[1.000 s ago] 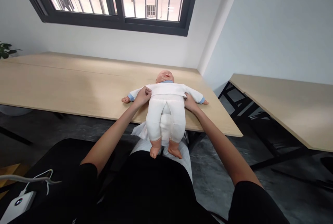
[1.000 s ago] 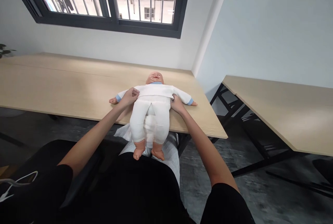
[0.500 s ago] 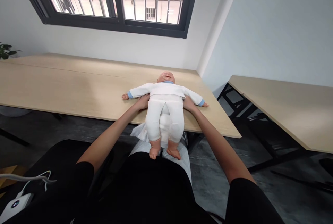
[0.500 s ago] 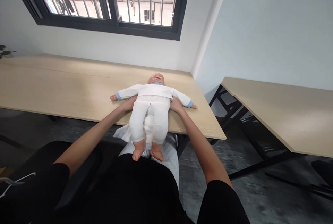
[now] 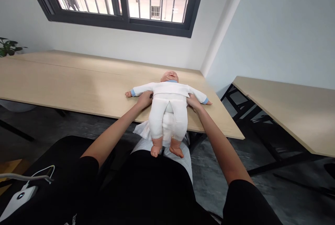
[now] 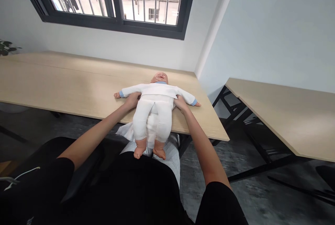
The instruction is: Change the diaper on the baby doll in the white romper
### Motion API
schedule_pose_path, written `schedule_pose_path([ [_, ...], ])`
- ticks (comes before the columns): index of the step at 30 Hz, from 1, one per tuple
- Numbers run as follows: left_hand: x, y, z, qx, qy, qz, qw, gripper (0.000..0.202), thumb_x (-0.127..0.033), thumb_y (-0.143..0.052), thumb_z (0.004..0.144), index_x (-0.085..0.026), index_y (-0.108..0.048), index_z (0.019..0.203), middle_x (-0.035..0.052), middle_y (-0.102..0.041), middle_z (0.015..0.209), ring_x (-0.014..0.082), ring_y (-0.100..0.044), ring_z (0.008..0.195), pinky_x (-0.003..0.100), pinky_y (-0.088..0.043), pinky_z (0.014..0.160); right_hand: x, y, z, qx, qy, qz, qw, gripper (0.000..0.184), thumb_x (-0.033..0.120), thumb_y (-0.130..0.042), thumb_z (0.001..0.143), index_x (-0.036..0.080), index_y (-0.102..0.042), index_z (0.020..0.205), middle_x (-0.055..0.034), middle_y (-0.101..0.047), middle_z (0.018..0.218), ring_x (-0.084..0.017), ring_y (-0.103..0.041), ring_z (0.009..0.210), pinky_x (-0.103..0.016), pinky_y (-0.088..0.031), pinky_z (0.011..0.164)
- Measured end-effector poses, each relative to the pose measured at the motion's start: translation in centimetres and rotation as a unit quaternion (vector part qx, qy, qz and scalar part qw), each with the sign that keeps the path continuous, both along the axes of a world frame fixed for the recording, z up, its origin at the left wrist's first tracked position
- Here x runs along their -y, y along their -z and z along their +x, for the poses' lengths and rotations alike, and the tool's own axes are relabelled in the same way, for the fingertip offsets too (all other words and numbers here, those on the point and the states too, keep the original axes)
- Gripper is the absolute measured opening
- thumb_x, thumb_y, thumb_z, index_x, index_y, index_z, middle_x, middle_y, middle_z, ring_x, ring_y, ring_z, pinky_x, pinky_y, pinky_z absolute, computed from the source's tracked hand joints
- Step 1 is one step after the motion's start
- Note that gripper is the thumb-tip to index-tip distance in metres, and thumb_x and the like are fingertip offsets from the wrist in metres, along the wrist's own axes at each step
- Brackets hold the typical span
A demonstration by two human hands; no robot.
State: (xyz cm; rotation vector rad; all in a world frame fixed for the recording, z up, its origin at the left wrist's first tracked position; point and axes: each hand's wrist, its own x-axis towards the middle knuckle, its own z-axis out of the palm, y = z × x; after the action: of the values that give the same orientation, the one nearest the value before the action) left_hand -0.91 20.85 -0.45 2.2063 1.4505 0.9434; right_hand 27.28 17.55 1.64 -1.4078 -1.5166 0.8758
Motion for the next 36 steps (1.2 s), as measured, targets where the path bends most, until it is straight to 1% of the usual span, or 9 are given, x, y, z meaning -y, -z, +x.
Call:
schedule_pose_path([
  [2,0.0,-0.1,-0.1,-0.017,-0.010,0.008,1.000,0.017,-0.015,-0.053,0.080,-0.014,-0.070,0.085,0.0105,-0.075,0.095,0.0244,-0.063,0.086,0.034,-0.049,0.082,0.3,-0.3,0.1,-0.006,-0.009,-0.042,0.999,0.038,0.019,-0.047,0.089,0.017,-0.061,0.125,-0.0096,-0.073,0.101,-0.018,-0.067,0.070,-0.025,-0.056,0.053],
  [5,0.1,-0.2,-0.1,-0.040,-0.027,0.015,0.999,0.015,-0.015,-0.054,0.081,-0.014,-0.069,0.083,0.0106,-0.074,0.090,0.0240,-0.062,0.083,0.033,-0.047,0.078,0.6,-0.5,0.3,0.034,0.002,-0.082,0.996,0.041,0.019,-0.041,0.093,0.016,-0.057,0.130,-0.0057,-0.071,0.076,-0.015,-0.061,0.049,-0.021,-0.049,0.041],
  [8,0.4,-0.3,-0.1,-0.058,-0.035,0.018,0.998,0.015,-0.015,-0.055,0.082,-0.014,-0.069,0.086,0.0117,-0.075,0.094,0.0240,-0.063,0.083,0.032,-0.046,0.078,0.5,-0.4,0.4,0.078,0.026,-0.080,0.993,0.033,0.018,-0.042,0.093,0.012,-0.064,0.117,-0.0011,-0.060,0.051,-0.014,-0.054,0.039,-0.018,-0.041,0.036],
  [11,0.8,-0.5,-0.1,-0.072,-0.036,0.017,0.997,0.017,-0.016,-0.057,0.083,-0.014,-0.071,0.091,0.0130,-0.076,0.101,0.0247,-0.065,0.087,0.032,-0.047,0.079,0.5,-0.3,0.3,0.080,0.035,-0.084,0.993,0.027,0.015,-0.043,0.091,0.010,-0.066,0.104,0.0005,-0.052,0.041,-0.015,-0.049,0.034,-0.018,-0.037,0.033],
  [16,1.4,-0.8,0.0,-0.097,-0.044,0.011,0.994,0.021,-0.018,-0.056,0.086,-0.015,-0.072,0.099,0.0141,-0.076,0.110,0.0270,-0.067,0.096,0.033,-0.049,0.083,0.7,-0.5,0.2,0.035,0.044,-0.080,0.995,0.015,0.018,-0.049,0.091,0.014,-0.063,0.086,0.0010,-0.053,0.043,-0.012,-0.046,0.034,-0.017,-0.034,0.033],
  [22,2.2,-1.1,0.4,-0.132,-0.070,-0.003,0.989,0.025,-0.023,-0.053,0.092,-0.016,-0.071,0.108,0.0154,-0.074,0.117,0.0307,-0.068,0.106,0.035,-0.049,0.085,0.6,-0.3,0.2,-0.051,0.051,-0.099,0.992,0.022,0.021,-0.053,0.095,0.017,-0.053,0.073,0.0008,-0.053,0.047,-0.008,-0.046,0.038,-0.015,-0.038,0.037],
  [26,2.7,-1.5,0.7,-0.158,-0.084,-0.007,0.984,0.027,-0.026,-0.055,0.093,-0.017,-0.071,0.114,0.0167,-0.072,0.122,0.0328,-0.067,0.111,0.035,-0.047,0.085,0.4,0.0,0.3,-0.070,0.058,-0.107,0.990,0.019,0.020,-0.060,0.091,0.019,-0.052,0.074,0.0017,-0.052,0.045,-0.008,-0.044,0.036,-0.015,-0.037,0.034],
  [30,3.1,-1.9,1.0,-0.178,-0.097,-0.012,0.979,0.027,-0.026,-0.056,0.094,-0.013,-0.072,0.112,0.0201,-0.073,0.118,0.0343,-0.068,0.108,0.036,-0.047,0.083,0.2,-0.1,0.3,-0.078,0.048,-0.119,0.989,0.013,0.025,-0.061,0.091,0.019,-0.056,0.081,0.0024,-0.051,0.044,-0.010,-0.045,0.036,-0.016,-0.035,0.032],
  [36,3.5,-2.3,1.1,-0.189,-0.119,-0.013,0.975,0.027,-0.022,-0.053,0.095,-0.010,-0.072,0.110,0.0206,-0.073,0.113,0.0326,-0.067,0.106,0.035,-0.045,0.082,0.2,-1.0,0.8,-0.116,0.010,-0.170,0.979,0.022,0.033,-0.057,0.096,0.018,-0.052,0.080,0.0033,-0.047,0.042,-0.010,-0.045,0.035,-0.017,-0.039,0.035],
])
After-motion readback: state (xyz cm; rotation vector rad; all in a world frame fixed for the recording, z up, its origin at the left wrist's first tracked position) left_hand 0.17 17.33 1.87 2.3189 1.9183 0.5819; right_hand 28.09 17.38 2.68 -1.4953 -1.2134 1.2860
